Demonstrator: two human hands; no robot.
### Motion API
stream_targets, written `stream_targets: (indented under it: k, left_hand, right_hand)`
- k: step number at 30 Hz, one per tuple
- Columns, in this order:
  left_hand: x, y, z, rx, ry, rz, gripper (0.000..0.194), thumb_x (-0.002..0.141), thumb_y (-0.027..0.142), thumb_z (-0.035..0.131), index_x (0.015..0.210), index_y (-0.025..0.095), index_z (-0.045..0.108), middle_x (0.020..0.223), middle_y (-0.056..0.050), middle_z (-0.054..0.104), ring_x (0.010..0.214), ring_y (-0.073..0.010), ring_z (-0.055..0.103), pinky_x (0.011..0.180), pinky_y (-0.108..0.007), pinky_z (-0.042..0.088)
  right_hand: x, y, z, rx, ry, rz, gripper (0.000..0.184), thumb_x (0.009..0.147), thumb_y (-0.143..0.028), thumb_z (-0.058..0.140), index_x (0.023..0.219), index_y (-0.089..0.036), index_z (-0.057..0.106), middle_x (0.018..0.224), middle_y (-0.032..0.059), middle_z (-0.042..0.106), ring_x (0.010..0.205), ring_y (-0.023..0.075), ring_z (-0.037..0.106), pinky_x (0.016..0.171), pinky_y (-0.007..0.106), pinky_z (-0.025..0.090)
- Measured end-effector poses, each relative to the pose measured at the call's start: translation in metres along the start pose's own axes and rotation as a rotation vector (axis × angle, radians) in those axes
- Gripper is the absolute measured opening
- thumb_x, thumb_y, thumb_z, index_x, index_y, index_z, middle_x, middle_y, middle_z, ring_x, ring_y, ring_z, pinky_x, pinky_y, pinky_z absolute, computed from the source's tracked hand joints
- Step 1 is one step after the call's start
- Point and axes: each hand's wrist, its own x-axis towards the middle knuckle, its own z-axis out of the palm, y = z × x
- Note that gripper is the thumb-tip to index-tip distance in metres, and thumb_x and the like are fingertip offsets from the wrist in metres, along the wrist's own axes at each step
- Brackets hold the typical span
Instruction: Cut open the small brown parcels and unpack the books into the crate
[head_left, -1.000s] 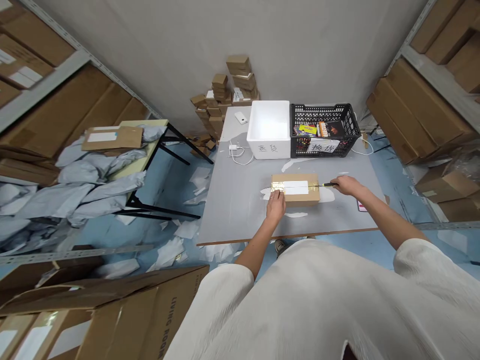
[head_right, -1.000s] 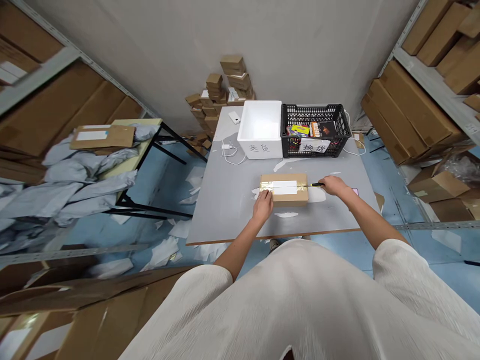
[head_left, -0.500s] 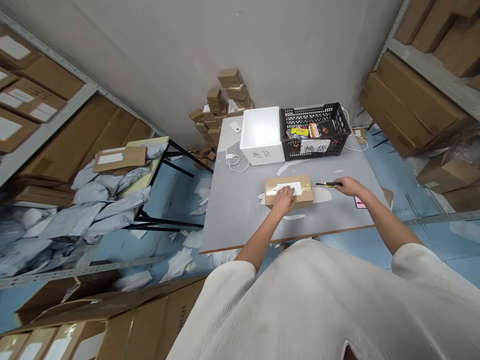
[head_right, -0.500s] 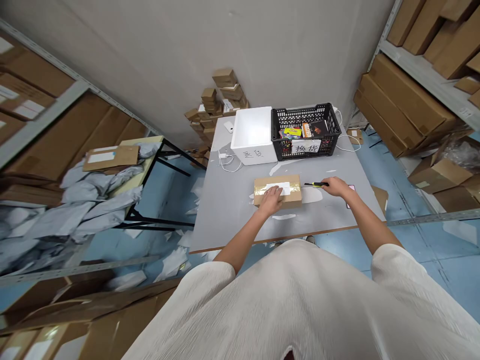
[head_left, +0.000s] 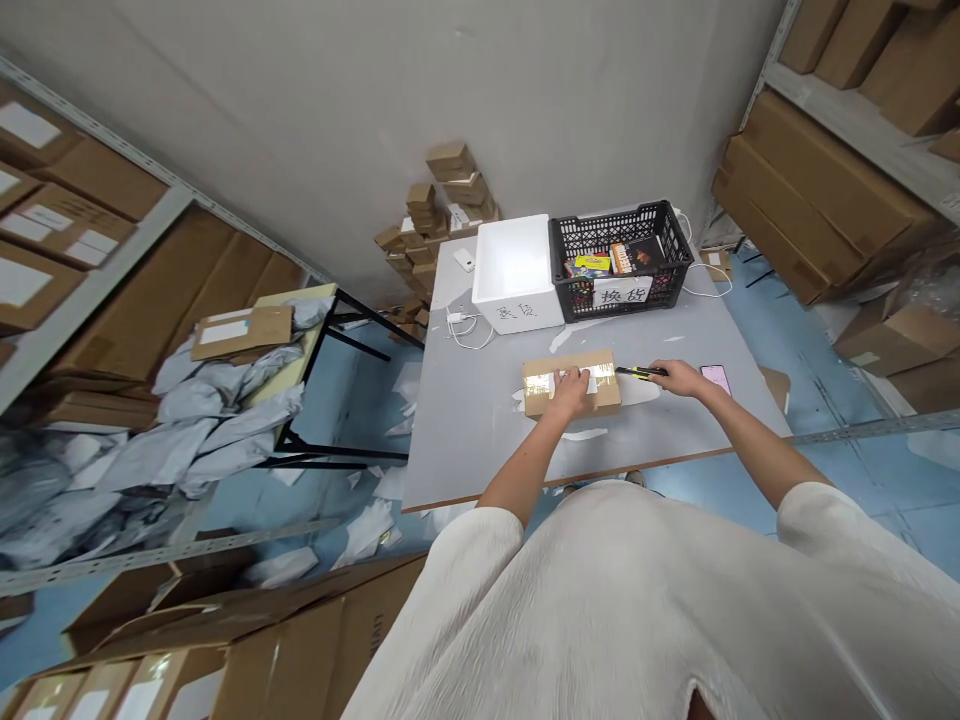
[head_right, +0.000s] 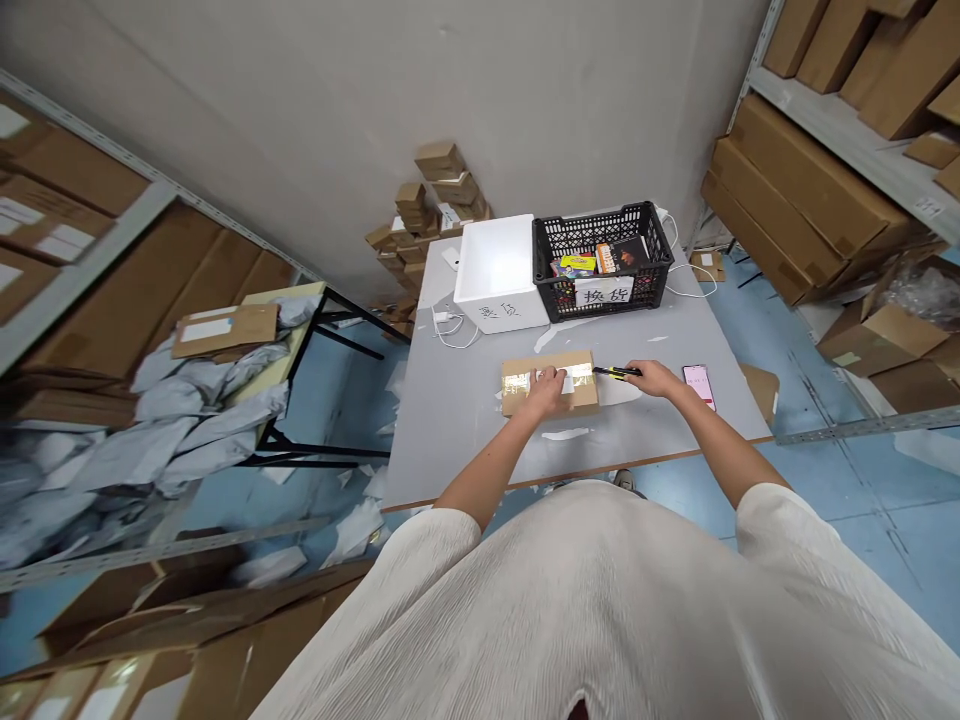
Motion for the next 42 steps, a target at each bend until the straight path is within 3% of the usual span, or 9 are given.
stream_targets:
  k: [10,15,19,23,29,32,34,36,42]
  left_hand:
    - [-0.013,0.002,0.009,0.003,0.064,0.028,0.072,0.078,0.039,0.096,0.138,0.025,0.059,0.137,-0.013,0.059,0.136,-0.0345,0.062,0.138,-0.061,0.01]
    - [-0.016,0.001,0.01,-0.016,0.087,0.033,0.074,0.078,0.037,0.097,0.139,0.025,0.058,0.137,-0.014,0.059,0.135,-0.0347,0.063,0.137,-0.06,0.015]
    - [-0.015,0.001,0.01,-0.038,0.094,0.02,0.073,0.078,0.036,0.098,0.139,0.026,0.059,0.139,-0.014,0.058,0.13,-0.0344,0.066,0.136,-0.058,0.022]
    - [-0.01,-0.001,0.009,-0.06,0.09,0.015,0.077,0.077,0.033,0.098,0.142,0.027,0.058,0.141,-0.014,0.058,0.13,-0.0347,0.066,0.134,-0.056,0.028]
    - [-0.013,-0.005,0.006,-0.114,0.103,0.019,0.09,0.084,0.039,0.089,0.162,0.028,0.047,0.155,-0.016,0.052,0.134,-0.0369,0.064,0.122,-0.048,0.043]
    - [-0.014,-0.007,0.005,-0.15,0.166,0.012,0.073,0.099,0.042,0.07,0.165,0.027,0.045,0.162,-0.017,0.05,0.14,-0.0379,0.06,0.122,-0.051,0.042]
    - [-0.011,-0.008,0.004,-0.169,0.213,-0.008,0.054,0.108,0.034,0.051,0.162,0.025,0.05,0.159,-0.017,0.054,0.143,-0.0363,0.058,0.122,-0.051,0.042]
    - [-0.004,-0.009,0.004,-0.174,0.257,-0.034,0.051,0.109,0.025,0.044,0.159,0.025,0.052,0.16,-0.018,0.055,0.147,-0.0349,0.054,0.123,-0.051,0.041]
    - [0.017,-0.019,0.006,-0.148,0.231,-0.071,0.067,0.101,0.026,0.063,0.165,0.026,0.043,0.179,-0.02,0.035,0.17,-0.0376,0.026,0.136,-0.062,0.02]
  right_hand:
    - [0.044,-0.017,-0.01,-0.305,-0.083,-0.101,0.038,0.103,-0.041,0.055,0.128,-0.03,0.081,0.121,0.008,0.083,0.109,0.0288,0.072,0.09,0.034,0.05]
    - [0.045,-0.018,-0.005,-0.083,-0.159,-0.077,0.04,0.098,-0.058,0.065,0.116,-0.028,0.083,0.099,0.0055,0.082,0.093,0.025,0.072,0.082,0.032,0.052]
    - [0.027,-0.007,0.006,0.13,-0.267,-0.022,0.052,0.092,-0.073,0.067,0.098,-0.024,0.08,0.079,0.0036,0.075,0.073,0.0201,0.066,0.068,0.03,0.05]
    - [0.009,0.003,0.018,0.263,-0.331,-0.014,0.055,0.089,-0.078,0.065,0.085,-0.023,0.074,0.074,0.0029,0.071,0.069,0.019,0.064,0.063,0.029,0.049]
    - [-0.012,0.008,0.025,0.495,-0.196,0.098,0.046,0.095,-0.068,0.069,0.102,-0.022,0.067,0.096,0.009,0.081,0.079,0.0205,0.072,0.067,0.028,0.055]
    - [-0.018,0.004,0.027,0.505,-0.111,0.123,0.042,0.1,-0.063,0.065,0.111,-0.022,0.067,0.1,0.0093,0.082,0.081,0.0205,0.073,0.068,0.028,0.056]
    - [-0.021,-0.002,0.028,0.436,-0.047,0.094,0.043,0.106,-0.06,0.057,0.118,-0.021,0.07,0.097,0.008,0.081,0.083,0.021,0.074,0.074,0.029,0.058]
    - [-0.023,-0.008,0.028,0.325,0.015,0.053,0.046,0.11,-0.056,0.049,0.13,-0.022,0.073,0.101,0.0074,0.082,0.091,0.023,0.075,0.082,0.032,0.059]
    - [-0.026,-0.026,0.028,-0.105,0.117,-0.086,0.048,0.109,-0.041,0.054,0.152,-0.029,0.071,0.124,0.0115,0.078,0.12,0.0307,0.069,0.106,0.04,0.053]
